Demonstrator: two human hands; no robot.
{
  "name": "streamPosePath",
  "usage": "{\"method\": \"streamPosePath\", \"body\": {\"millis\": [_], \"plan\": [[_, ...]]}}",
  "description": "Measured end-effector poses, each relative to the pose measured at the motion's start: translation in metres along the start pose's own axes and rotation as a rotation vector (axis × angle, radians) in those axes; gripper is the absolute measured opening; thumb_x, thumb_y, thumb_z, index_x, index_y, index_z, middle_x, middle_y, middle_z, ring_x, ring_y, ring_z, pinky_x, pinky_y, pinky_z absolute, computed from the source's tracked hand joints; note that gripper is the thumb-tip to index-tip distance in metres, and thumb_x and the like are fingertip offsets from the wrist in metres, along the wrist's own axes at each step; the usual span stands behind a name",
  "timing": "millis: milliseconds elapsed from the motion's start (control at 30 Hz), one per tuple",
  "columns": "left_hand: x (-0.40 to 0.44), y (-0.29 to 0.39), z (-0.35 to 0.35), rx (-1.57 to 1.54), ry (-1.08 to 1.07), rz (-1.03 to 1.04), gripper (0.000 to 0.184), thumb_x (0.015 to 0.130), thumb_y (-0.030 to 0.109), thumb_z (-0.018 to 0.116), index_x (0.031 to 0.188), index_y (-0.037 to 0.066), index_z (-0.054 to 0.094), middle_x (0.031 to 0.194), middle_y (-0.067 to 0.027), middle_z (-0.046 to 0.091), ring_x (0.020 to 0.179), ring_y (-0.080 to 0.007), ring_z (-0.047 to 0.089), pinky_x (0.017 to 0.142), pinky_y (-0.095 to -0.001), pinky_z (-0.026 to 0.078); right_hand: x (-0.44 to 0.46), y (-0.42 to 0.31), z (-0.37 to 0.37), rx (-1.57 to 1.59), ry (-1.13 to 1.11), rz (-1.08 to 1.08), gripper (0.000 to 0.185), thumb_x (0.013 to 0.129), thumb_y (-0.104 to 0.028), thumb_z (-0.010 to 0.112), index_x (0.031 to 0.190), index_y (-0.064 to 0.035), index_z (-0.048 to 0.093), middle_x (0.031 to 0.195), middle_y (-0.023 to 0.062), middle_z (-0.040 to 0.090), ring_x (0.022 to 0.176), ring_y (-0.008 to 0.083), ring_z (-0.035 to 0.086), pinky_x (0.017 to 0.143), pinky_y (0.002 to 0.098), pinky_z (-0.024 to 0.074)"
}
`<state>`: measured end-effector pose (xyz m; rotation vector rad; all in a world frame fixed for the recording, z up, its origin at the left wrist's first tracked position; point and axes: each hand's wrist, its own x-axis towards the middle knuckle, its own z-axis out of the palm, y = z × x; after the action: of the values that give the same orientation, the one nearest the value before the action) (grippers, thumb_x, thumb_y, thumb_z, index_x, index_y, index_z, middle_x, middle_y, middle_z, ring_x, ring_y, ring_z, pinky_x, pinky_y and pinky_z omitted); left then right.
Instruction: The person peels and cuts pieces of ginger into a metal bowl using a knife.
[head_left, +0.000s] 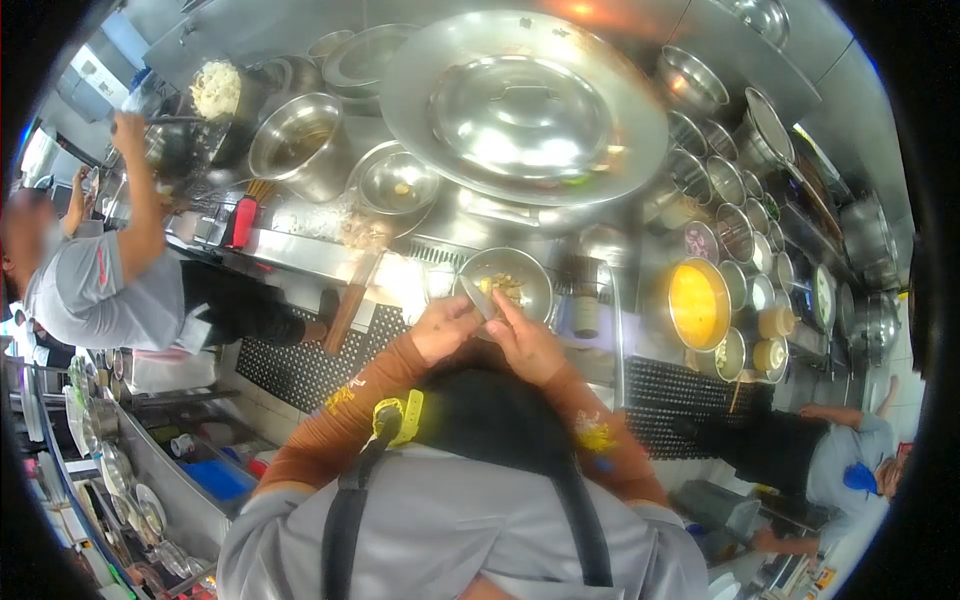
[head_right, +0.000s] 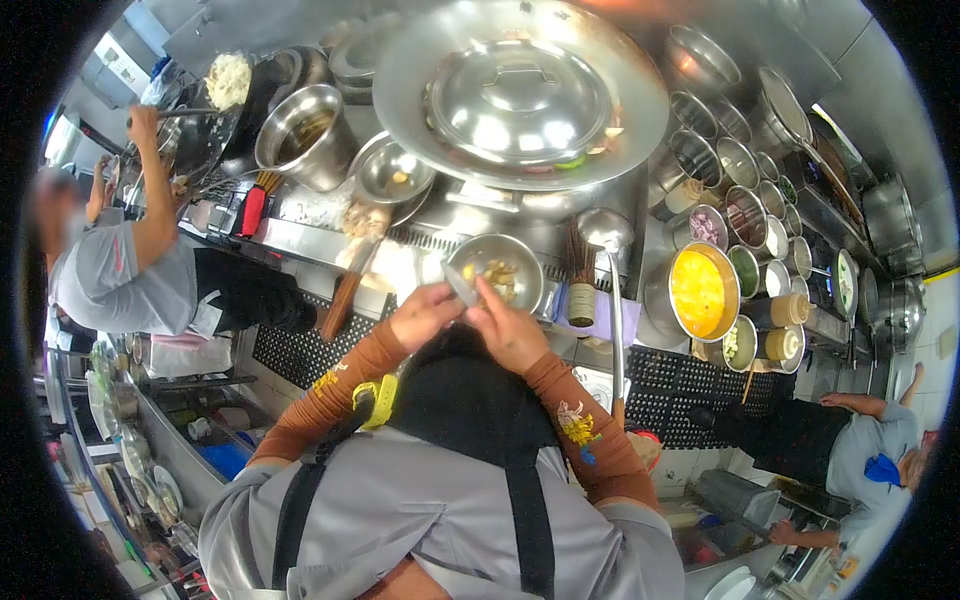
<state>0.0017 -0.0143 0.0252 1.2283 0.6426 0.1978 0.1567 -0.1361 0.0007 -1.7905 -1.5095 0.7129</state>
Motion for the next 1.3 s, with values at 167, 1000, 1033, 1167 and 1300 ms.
{"method": "streamPosePath", "body": {"millis": [167,1000,1033,1167,1300], "plan": [[0.005,-0.016,-0.011,0.106,-0.035,-0.036,0.028,0.094,0.021,0.054,0.111,0.001,0.062,0.083,0.0001,0.059,0.075,-0.0085,0.053,0.067,-0.0235,0.044,0.001,0.001,0.003,-0.006,0.018,-0.020,0.061,0.100,-0.039,0.046,0.150,-0.0088,0.030,0.106,0.0258,0.066,0.090,0.0424,0.066,0.078,0.0465,0.0521],[0.007,-0.018,-0.012,0.272,0.113,0.072,0.030,0.094,0.014,0.053,0.118,-0.002,0.062,0.102,-0.0082,0.069,0.093,-0.0134,0.062,0.084,-0.0291,0.050,-0.001,-0.007,-0.007,0.076,-0.061,0.032,0.056,0.100,-0.035,0.048,0.146,-0.0050,0.037,0.127,0.0305,0.056,0.110,0.0439,0.060,0.094,0.0440,0.0479],[0.008,-0.019,-0.012,0.250,0.115,0.092,0.030,0.094,0.015,0.054,0.117,-0.002,0.062,0.102,-0.0087,0.069,0.093,-0.0137,0.063,0.083,-0.0293,0.050,-0.002,-0.003,-0.004,0.073,-0.036,-0.014,0.056,0.100,-0.035,0.048,0.146,-0.0054,0.038,0.127,0.0305,0.055,0.111,0.0438,0.059,0.095,0.0437,0.0477],[0.006,-0.016,-0.010,0.338,0.142,0.121,0.029,0.093,0.016,0.055,0.114,-0.002,0.063,0.100,-0.0107,0.070,0.092,-0.0145,0.063,0.082,-0.0294,0.050,-0.004,-0.003,-0.004,0.110,-0.050,-0.024,0.055,0.100,-0.036,0.047,0.146,-0.0070,0.038,0.127,0.0303,0.055,0.113,0.0431,0.058,0.095,0.0430,0.0473],[0.006,-0.023,-0.008,0.391,0.141,0.157,0.029,0.092,0.017,0.056,0.112,-0.003,0.064,0.094,-0.0115,0.070,0.085,-0.0149,0.063,0.077,-0.0306,0.051,-0.002,-0.004,-0.006,0.108,-0.080,0.074,0.057,0.100,-0.037,0.046,0.148,-0.0077,0.035,0.128,0.0294,0.056,0.112,0.0432,0.059,0.096,0.0433,0.0470]]}}
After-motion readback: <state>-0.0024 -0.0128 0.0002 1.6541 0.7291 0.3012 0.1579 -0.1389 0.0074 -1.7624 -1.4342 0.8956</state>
